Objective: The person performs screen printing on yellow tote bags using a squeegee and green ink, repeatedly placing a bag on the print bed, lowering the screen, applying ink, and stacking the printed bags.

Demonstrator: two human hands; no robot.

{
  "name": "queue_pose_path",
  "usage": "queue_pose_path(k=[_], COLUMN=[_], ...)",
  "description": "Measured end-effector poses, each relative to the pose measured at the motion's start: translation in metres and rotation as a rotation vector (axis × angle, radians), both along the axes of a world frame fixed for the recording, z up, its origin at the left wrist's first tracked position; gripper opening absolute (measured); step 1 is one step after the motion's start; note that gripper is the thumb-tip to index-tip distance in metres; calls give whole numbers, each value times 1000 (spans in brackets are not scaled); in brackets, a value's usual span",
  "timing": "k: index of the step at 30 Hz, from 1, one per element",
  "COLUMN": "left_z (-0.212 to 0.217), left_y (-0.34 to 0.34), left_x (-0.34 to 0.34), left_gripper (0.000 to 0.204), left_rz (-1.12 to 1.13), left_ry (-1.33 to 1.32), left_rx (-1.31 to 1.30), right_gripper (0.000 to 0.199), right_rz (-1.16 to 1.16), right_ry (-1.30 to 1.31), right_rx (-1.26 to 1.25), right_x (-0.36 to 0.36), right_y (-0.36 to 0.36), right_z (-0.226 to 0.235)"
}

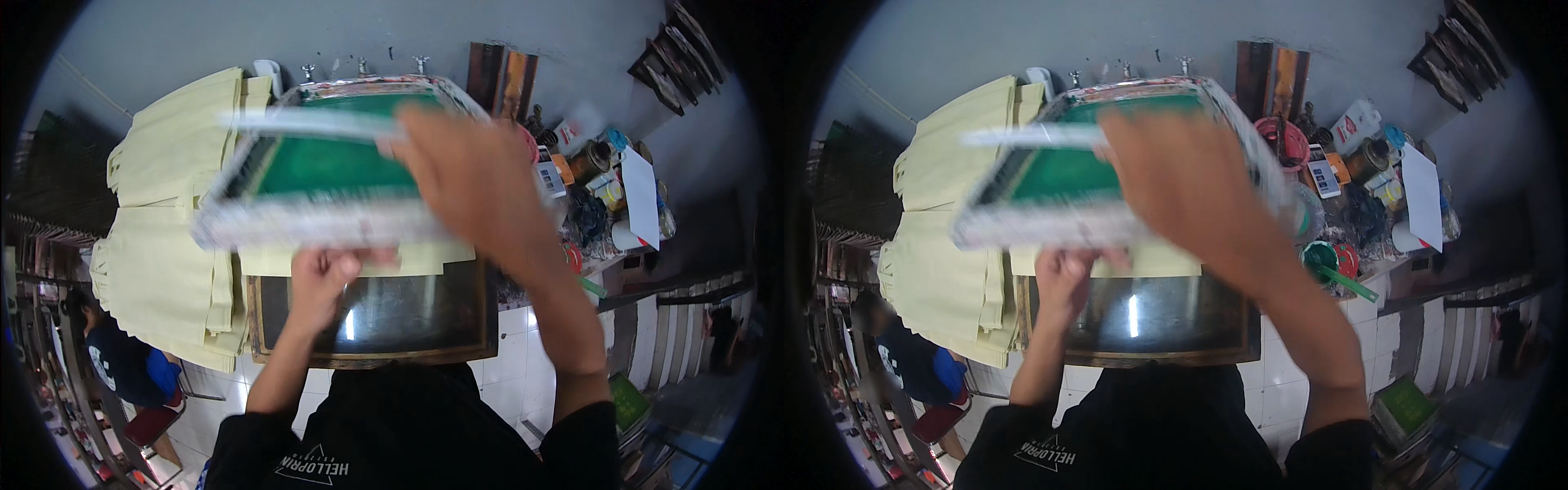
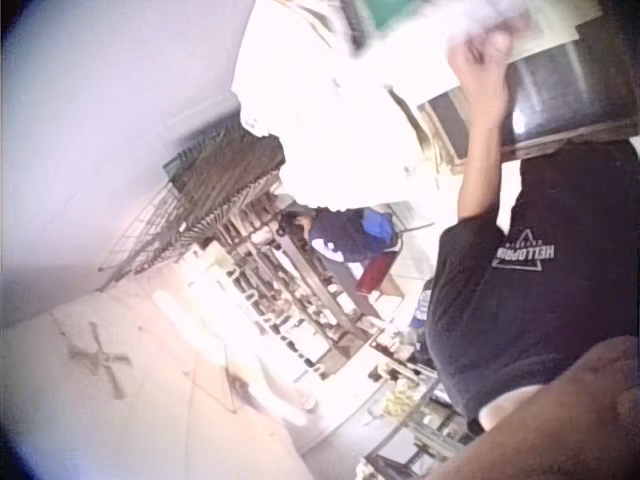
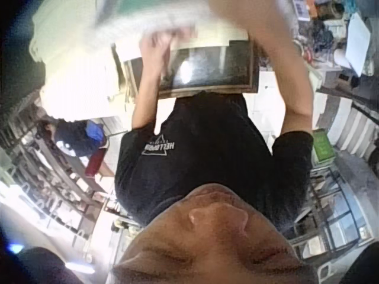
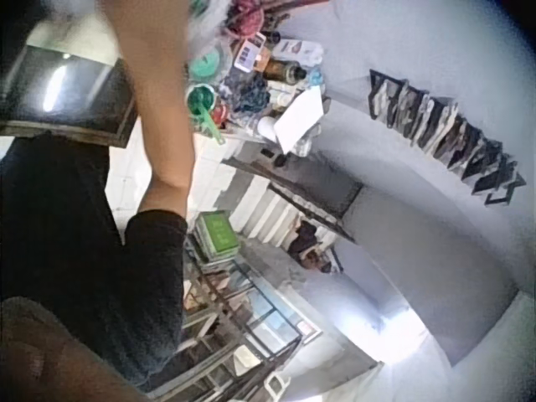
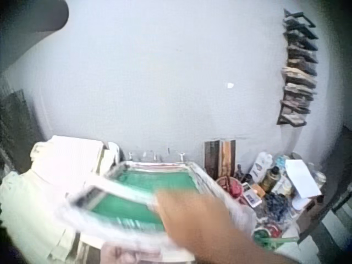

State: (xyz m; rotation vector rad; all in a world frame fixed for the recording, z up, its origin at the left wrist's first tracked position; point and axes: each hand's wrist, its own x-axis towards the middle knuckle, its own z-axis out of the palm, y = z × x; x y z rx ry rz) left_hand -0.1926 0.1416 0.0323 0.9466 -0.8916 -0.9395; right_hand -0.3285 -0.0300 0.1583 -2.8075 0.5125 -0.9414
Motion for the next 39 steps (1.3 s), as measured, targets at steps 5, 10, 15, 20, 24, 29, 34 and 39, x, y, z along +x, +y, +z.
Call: queue_pose_path(k=[5,10,15,20,24,29,34,39], left_z=[-83,-104,-102,-101,-100,-97,-97,-78], left_y=[72,80,79,78,80,80,80,88], left_x=[-34,-43,-36,-41,-40,-39,-28,-15], left_gripper=[26,26,26,24,20,18,26,37], left_rz=[10,42,9,12,14,5,-81,-273], left_ry=[202,308,263,313,339,332,524,640], left_rx=[453,601,664,625,643,662,682,662], right_gripper=[13,15,21,18,15,27,35,44], right_rz=[114,90,183,212,189,104,97,34], right_ry=[-11,299,349,295,368,340,457,546], right_rx=[9,94,210,161,91,11,158,292], right_x=[-25,-13,-20,-30,-13,58,124,152], right_y=[44,39,39,64,35,-68,-161,-182], right_z=[-137,-163,-127,-147,-160,-174,-148,-122])
